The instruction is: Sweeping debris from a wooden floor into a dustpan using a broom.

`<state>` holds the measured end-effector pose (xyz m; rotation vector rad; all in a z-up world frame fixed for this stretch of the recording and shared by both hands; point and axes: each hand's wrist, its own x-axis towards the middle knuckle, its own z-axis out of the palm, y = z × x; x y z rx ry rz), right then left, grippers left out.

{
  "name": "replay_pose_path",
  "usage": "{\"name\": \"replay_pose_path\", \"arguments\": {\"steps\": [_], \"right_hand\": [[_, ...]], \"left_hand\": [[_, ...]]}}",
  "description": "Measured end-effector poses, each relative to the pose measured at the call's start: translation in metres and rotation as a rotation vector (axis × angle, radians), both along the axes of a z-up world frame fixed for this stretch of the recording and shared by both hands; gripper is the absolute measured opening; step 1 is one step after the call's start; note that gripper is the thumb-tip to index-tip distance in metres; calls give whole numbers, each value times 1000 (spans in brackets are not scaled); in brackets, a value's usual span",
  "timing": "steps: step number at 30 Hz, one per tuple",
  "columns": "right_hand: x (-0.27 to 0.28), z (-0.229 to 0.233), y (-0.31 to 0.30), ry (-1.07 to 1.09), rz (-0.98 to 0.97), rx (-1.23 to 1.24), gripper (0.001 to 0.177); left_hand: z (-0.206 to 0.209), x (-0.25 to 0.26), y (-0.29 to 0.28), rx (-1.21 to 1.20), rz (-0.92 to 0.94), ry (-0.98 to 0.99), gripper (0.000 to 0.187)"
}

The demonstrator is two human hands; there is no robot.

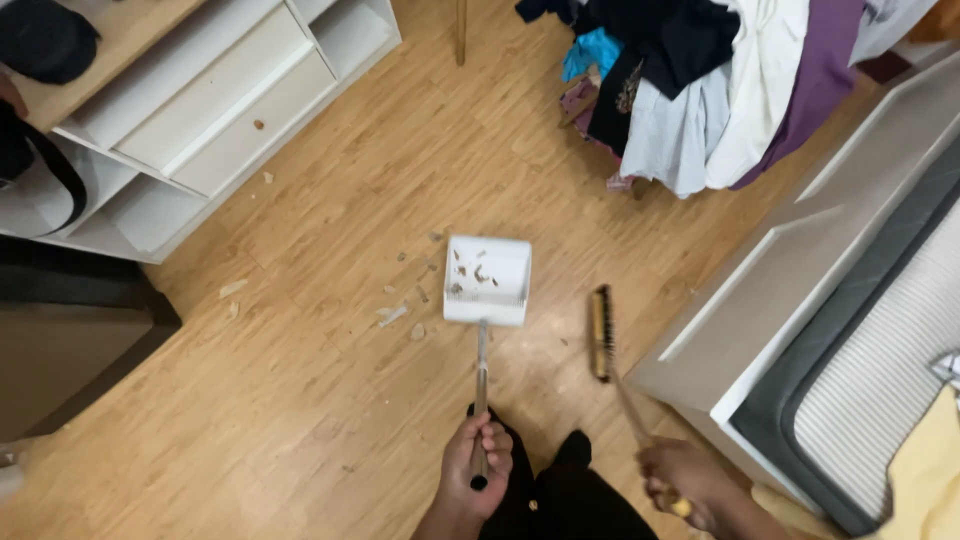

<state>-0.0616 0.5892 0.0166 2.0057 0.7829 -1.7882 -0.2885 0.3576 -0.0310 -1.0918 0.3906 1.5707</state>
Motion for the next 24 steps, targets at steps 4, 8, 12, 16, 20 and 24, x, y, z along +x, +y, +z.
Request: {"name": "replay_pose_path", "arguments": {"steps": [4, 8, 12, 16, 20, 24], "right_hand": [[-50, -3, -59, 176, 167, -80, 16], [-111, -8, -68, 175, 223, -60, 19], [-148, -20, -39, 222, 177, -63, 42], [-137, -58, 1, 405, -94, -68, 64], [-138, -27, 12, 525, -219, -28, 60], [-147, 24, 11, 390, -157, 86, 62]], "left_hand": [[12, -23, -5, 45, -34, 112, 26], [26, -39, -5, 23, -36, 137, 24], [26, -49, -11, 0, -45, 206, 26], [24, -53, -20, 37, -9, 190, 28], [28, -56, -22, 28, -16, 177, 27], [26, -56, -19, -54, -40, 148, 25]]}}
